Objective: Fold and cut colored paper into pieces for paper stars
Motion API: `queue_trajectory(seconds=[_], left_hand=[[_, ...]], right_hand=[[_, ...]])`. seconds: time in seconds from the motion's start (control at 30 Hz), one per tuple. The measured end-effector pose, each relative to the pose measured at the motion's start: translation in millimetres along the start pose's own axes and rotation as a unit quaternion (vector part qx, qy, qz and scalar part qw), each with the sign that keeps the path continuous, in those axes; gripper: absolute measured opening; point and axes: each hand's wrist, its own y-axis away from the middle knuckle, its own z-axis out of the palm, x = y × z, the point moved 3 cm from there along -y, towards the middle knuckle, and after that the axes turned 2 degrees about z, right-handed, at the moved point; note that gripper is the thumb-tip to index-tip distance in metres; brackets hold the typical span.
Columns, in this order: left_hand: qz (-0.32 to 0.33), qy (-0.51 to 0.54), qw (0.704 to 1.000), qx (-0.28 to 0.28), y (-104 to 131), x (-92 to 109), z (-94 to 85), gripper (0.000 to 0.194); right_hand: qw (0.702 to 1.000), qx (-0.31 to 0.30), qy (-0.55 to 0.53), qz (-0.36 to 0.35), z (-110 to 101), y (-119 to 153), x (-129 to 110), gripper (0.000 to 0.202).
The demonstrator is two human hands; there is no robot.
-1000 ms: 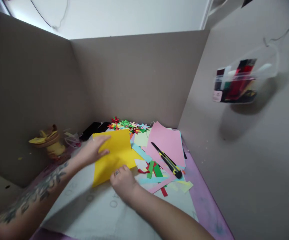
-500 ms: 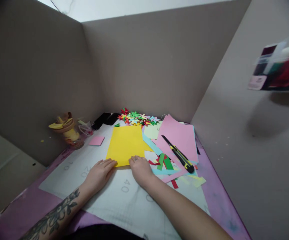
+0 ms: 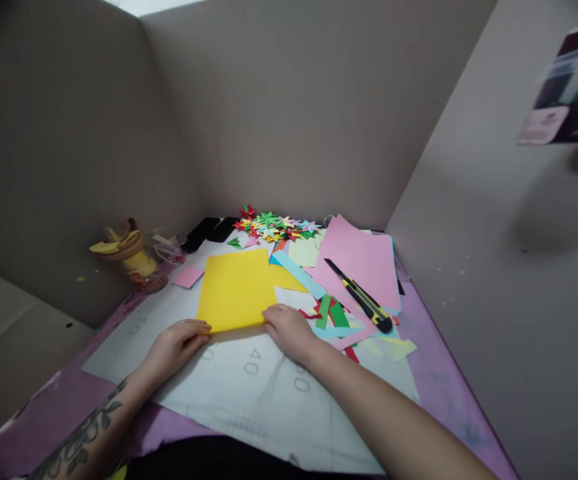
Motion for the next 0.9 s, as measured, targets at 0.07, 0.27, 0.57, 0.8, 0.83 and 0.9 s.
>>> queue_trajectory(seconds=[0.07,0.27,0.57,0.8,0.83,0.9], left_hand=[[-0.023,0.051,0.998,0.007,-1,-6,-1.0,0.017],[-0.021,0.092,0.995,0.023,-8,-23,-0.7,0.017],[-0.157,-0.029,0.986,0.042,-26,-23,-0.4,0.036],[-0.232,-0.055,0.971,0.032,-31,-26,-0.2,0.034],[-0.236,-0.058,0.969,0.032,-31,-26,-0.2,0.034],[-0.241,-0.062,0.968,0.032,-30,-26,0.0,0.034]], right_hand=[[0.998,0.009,-0.056,0.012,-1,1,7,0.022],[0.992,0.003,-0.127,0.013,-4,-6,26,0.021],[0.975,0.081,-0.075,0.195,-5,-20,35,0.012],[0.946,0.117,-0.099,0.285,1,-27,38,0.027],[0.945,0.116,-0.103,0.287,1,-27,38,0.028],[0.946,0.111,-0.107,0.286,0,-26,37,0.030]])
